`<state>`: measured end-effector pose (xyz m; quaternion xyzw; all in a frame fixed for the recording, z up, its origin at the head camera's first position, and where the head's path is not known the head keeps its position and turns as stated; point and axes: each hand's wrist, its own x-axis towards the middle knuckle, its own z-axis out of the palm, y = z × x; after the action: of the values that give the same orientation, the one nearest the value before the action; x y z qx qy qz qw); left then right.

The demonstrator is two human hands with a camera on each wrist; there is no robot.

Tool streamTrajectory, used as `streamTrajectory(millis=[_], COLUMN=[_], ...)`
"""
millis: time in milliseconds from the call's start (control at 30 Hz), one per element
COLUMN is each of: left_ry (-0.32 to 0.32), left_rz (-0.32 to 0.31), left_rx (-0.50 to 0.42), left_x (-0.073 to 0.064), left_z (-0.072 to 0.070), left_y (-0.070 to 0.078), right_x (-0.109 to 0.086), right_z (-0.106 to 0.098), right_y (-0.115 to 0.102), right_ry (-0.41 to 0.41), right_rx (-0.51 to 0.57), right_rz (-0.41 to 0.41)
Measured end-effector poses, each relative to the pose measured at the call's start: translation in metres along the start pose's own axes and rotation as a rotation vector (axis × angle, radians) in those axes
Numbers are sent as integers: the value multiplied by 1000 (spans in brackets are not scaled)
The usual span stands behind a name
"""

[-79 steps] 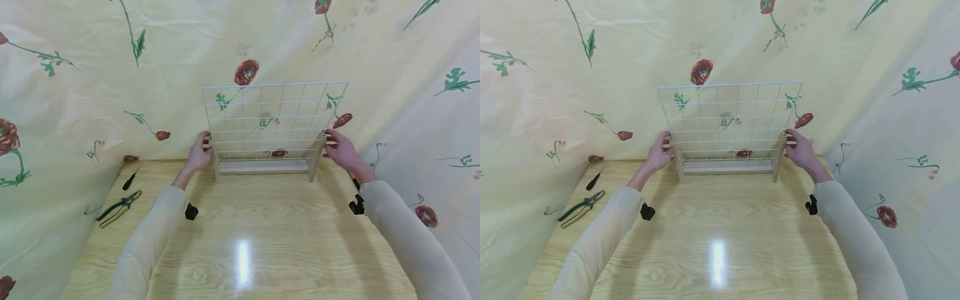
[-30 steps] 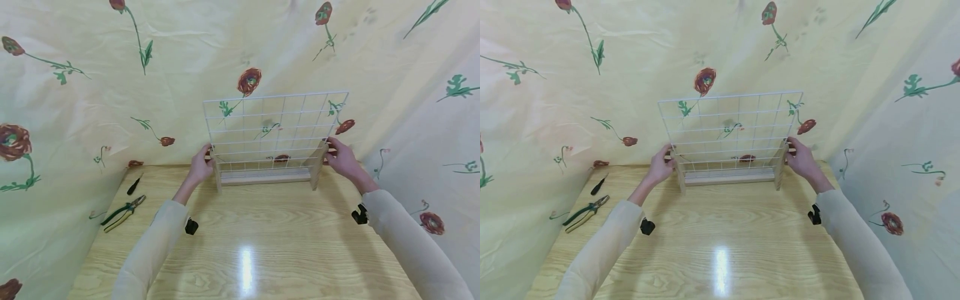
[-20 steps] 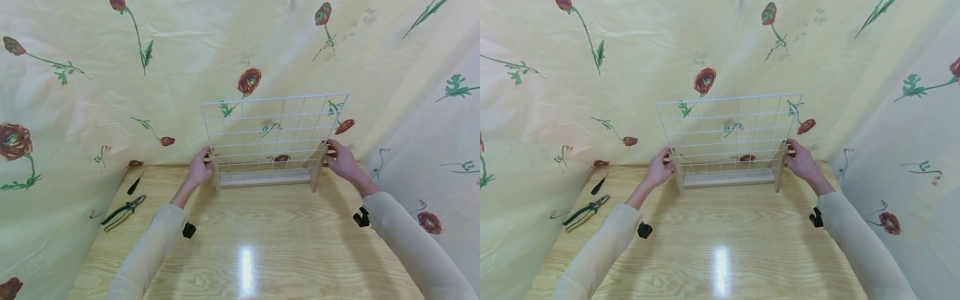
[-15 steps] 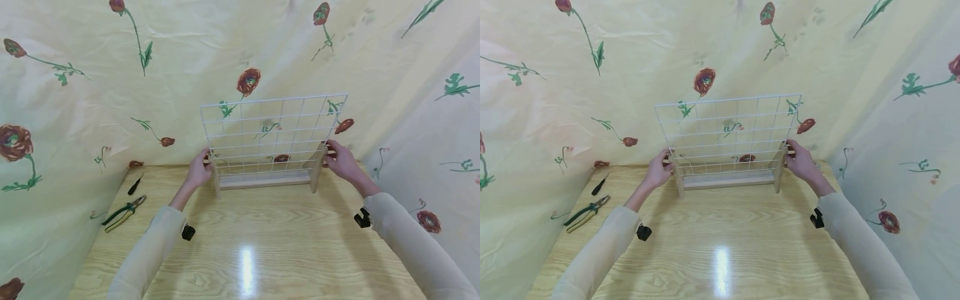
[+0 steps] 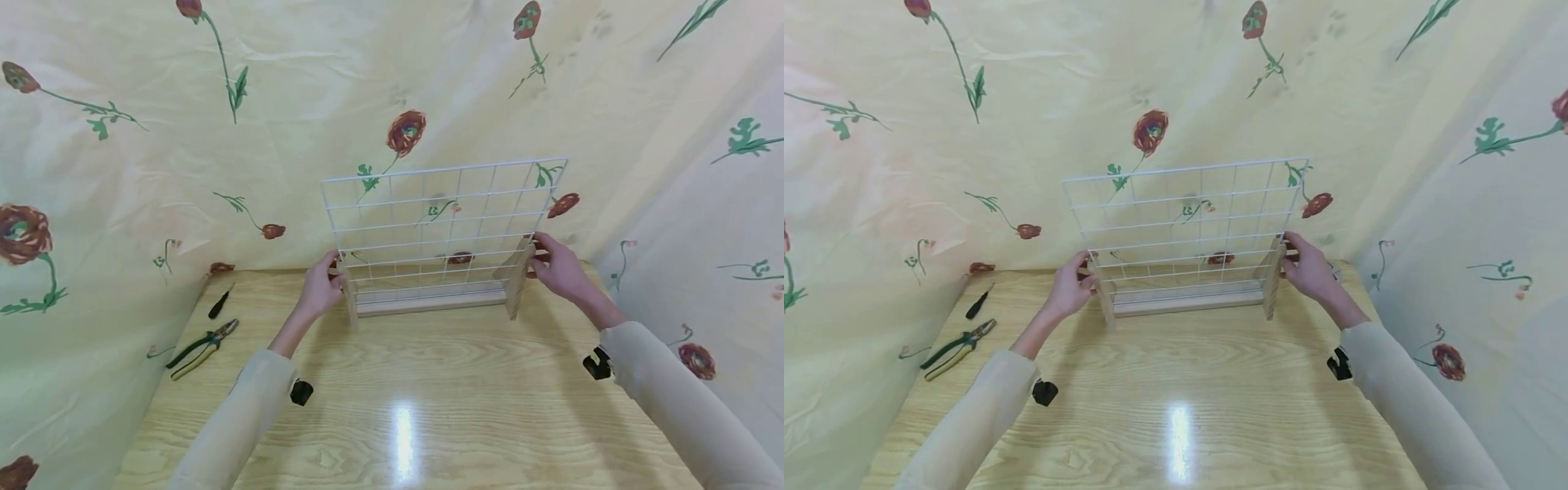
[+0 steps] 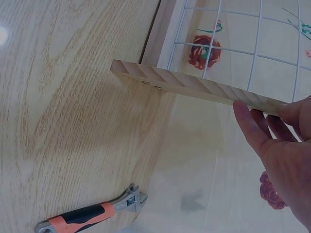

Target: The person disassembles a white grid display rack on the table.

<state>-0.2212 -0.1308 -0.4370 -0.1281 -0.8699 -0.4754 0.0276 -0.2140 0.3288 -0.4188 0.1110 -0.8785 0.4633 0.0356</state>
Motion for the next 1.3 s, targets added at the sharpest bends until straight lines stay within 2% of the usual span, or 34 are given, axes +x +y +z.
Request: streamTrajectory(millis=[267,467,833,1133,1300], left_ry=[17,42,71,108,115], left_rz=[-16,-12,10,48,41], left_rx=[39,33,27,24,21], left_x=[-9,-16,-30,-42,-46], left_z=[0,-2,-3,-4,-5], left_y=[3,5,3,0,1], right_x=[-5,-6,-11,-17,-19], right_z=[2,4,8,12,12], right_y=[-4,-6,-8,-13,-15], right_ry=[-10,-15,-50,-47,-52], right_rx=[-37,-31,-25,-6,-9], right_rz=[-4,-17,12,-35,-39])
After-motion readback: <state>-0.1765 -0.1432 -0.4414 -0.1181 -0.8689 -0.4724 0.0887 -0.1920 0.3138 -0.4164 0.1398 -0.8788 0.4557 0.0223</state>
